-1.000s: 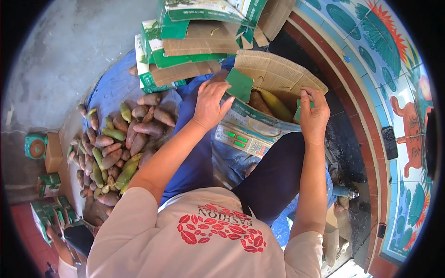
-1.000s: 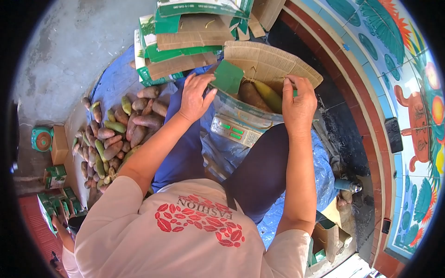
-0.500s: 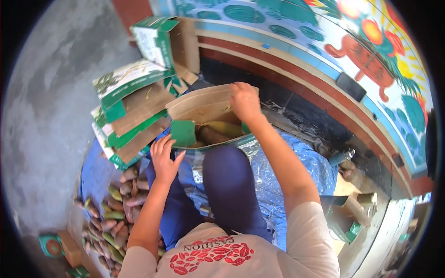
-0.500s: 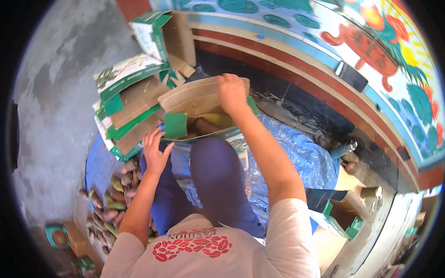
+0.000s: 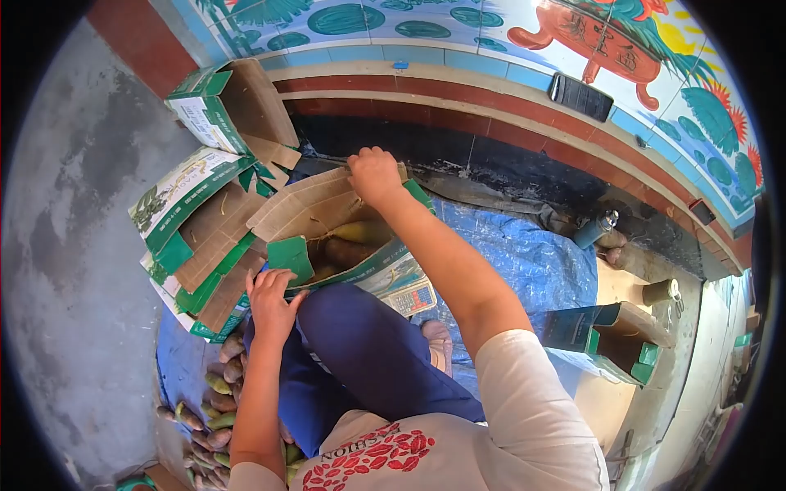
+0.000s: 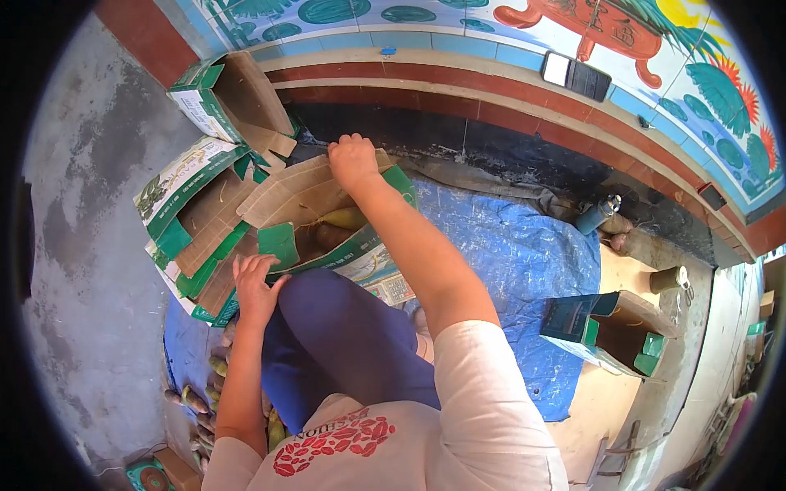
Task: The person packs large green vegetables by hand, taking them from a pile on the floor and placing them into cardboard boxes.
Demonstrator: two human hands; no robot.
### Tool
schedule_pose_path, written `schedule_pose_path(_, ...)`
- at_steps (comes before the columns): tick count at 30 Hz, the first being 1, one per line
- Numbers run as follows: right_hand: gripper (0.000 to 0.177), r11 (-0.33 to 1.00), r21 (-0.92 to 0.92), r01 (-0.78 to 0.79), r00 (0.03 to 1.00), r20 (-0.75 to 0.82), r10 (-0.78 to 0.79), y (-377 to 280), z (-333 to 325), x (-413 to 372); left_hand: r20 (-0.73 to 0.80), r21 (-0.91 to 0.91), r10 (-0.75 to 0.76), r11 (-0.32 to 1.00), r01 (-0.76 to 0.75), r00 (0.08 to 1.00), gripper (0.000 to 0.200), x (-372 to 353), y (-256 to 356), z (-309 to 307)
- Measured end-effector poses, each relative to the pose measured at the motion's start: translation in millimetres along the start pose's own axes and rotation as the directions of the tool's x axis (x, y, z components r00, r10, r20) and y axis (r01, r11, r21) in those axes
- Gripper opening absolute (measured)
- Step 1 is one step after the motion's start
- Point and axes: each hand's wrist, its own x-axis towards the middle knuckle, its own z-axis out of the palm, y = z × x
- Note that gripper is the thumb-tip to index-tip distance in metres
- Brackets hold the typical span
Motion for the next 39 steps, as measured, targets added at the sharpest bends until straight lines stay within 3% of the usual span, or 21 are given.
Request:
schedule_pose_path(7, 0.018, 0.998, -0.031, 0.061, 0.994, 0.096, -0.058, 0.3, -9.1, -8.7, 0.069, 0.029, 0.006, 1.0, -0.008, 0.998, 0.028, 6.0, 3.2, -0.7)
schedule_pose_path(16, 0.016, 0.999, -0.022, 0.048, 0.985, 0.169, -0.043, -0.4, -8.0, -14.5, 0.041, 0.047, 0.005, 0.999, -0.007, 0.999, 0.024, 5.6, 2.2, 4.9)
schedule_pose_path(19, 0.013, 0.997, -0.022, 0.071, 0.997, 0.022, -0.07, 0.7, 0.3, -18.4, 0.035, 0.062, 0.002, 0.998, -0.004, 0.999, 0.023, 4.5, 1.2, 7.1)
schedule_pose_path(39, 0.015, 0.994, -0.07, 0.088, 0.991, 0.108, -0.08, -3.4, -8.4, -22.0, 0.014, 0.054, -0.025, 0.998, 0.024, 1.0, 0.022, 2.7, 2.0, 10.8)
